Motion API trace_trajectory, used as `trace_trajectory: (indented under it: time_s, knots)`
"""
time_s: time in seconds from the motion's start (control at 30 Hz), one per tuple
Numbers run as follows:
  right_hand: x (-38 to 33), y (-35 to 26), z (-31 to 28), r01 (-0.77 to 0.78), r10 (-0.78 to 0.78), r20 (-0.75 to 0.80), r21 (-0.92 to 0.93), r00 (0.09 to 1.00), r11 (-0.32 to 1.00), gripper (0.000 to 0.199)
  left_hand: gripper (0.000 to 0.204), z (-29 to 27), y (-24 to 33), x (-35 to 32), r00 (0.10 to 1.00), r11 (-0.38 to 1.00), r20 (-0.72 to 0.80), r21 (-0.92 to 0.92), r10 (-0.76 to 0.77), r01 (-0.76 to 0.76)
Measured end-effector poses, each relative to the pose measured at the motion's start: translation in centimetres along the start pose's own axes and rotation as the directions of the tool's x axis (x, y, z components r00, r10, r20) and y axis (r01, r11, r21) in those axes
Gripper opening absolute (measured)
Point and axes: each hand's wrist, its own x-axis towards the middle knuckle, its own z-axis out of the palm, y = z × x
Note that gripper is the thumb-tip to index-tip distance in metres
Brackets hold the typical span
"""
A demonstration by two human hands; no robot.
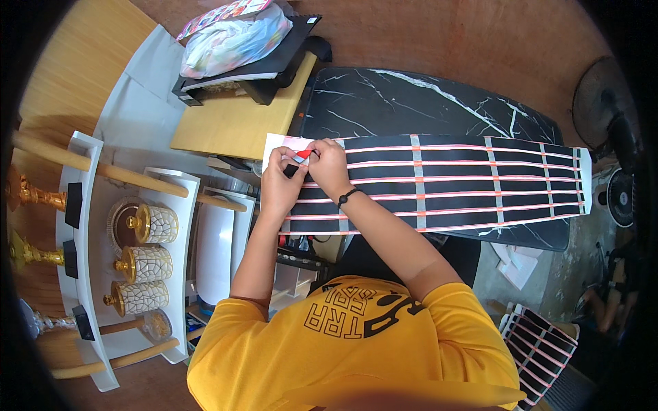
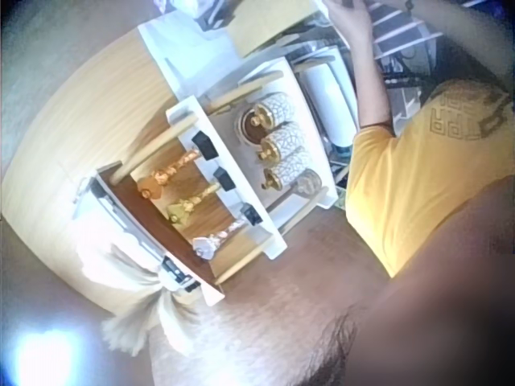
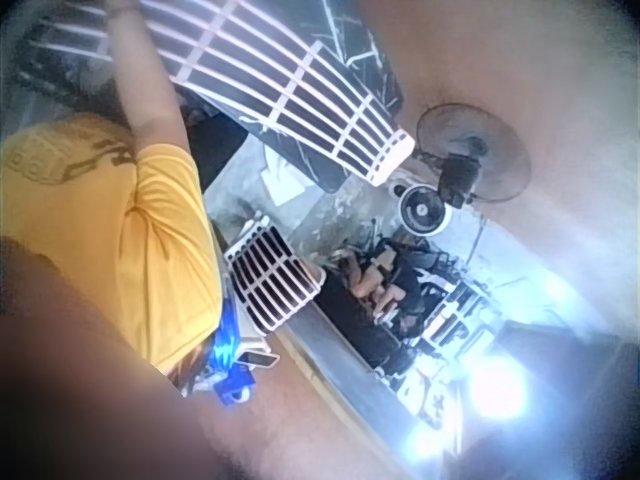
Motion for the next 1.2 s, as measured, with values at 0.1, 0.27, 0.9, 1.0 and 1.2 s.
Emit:
trace_trajectory:
  time_s: [0.1, 0.27, 0.9, 1.0, 1.2]
  knots:
    - [0.0, 0.1, 0.0, -0.001, 0.002, -0.015, 0.015, 1.0, 1.0, 0.01, 0.041, 0.0, 0.0, 0.1, 0.998, 0.995, 0.045, -0.082, -0.045, 0.048]
    - [0.2, 0.3, -0.1, -0.017, 0.017, -0.001, -0.004, 1.0, 1.0, 0.009, 0.054, -0.1, -0.4, -0.2, 0.996, 0.978, 0.084, -0.209, 0.016, 0.002]
    - [-0.2, -0.2, -0.9, 0.147, -0.177, 0.208, 0.153, 0.962, 0.977, 0.015, 0.043, -0.5, -6.3, 2.0, 0.981, 0.937, -0.078, -0.319, -0.179, 0.146]
    - [-0.2, -0.1, -0.6, 0.178, -0.187, 0.21, 0.065, 0.959, 0.982, 0.012, 0.046, -0.4, -5.8, 1.9, 0.982, 0.93, -0.068, -0.339, -0.174, 0.141]
    - [-0.2, 0.0, -0.3, 0.229, -0.226, 0.211, 0.009, 0.951, 0.973, 0.01, 0.029, -0.7, -5.0, 2.0, 0.983, 0.954, 0.007, -0.239, -0.183, 0.179]
